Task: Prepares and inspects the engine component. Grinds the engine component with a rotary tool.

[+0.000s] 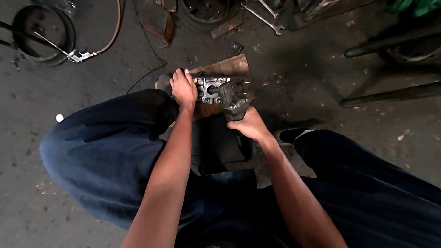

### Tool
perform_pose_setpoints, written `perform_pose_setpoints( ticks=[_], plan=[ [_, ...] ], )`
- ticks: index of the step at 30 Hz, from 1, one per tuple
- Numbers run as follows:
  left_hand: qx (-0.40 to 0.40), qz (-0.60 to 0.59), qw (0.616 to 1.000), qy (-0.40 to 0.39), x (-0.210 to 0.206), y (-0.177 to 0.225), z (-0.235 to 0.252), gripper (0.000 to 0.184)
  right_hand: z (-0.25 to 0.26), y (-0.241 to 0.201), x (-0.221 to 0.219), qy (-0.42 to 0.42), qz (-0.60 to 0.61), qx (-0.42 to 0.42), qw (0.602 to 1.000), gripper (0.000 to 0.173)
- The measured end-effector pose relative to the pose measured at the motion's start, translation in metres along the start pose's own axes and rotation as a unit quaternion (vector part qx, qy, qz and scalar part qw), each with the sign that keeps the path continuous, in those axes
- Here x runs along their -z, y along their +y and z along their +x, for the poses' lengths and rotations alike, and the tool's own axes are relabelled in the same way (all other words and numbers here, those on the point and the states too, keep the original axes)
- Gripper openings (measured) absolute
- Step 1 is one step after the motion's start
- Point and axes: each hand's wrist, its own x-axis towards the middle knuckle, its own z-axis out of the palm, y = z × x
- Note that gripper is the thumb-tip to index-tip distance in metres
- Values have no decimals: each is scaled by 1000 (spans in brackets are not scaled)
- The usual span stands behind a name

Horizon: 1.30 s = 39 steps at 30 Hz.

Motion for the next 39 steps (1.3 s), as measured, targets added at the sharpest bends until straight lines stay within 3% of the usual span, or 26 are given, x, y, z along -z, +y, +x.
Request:
perform_pose_setpoints(
  ticks=[8, 17, 39],
  plan=[
    [1, -2, 1000, -9, 0, -1, -1, 52, 9, 0, -14, 8, -22, -14, 1000, 60],
    [-2, -4, 1000, -6, 0, -2, -1, 53, -1, 3, 14, -29, 83, -19, 996, 52],
    [4, 5, 1000, -10, 0, 1, 2, 53, 1, 7, 8, -35, 131, 31, 990, 46]
  ],
)
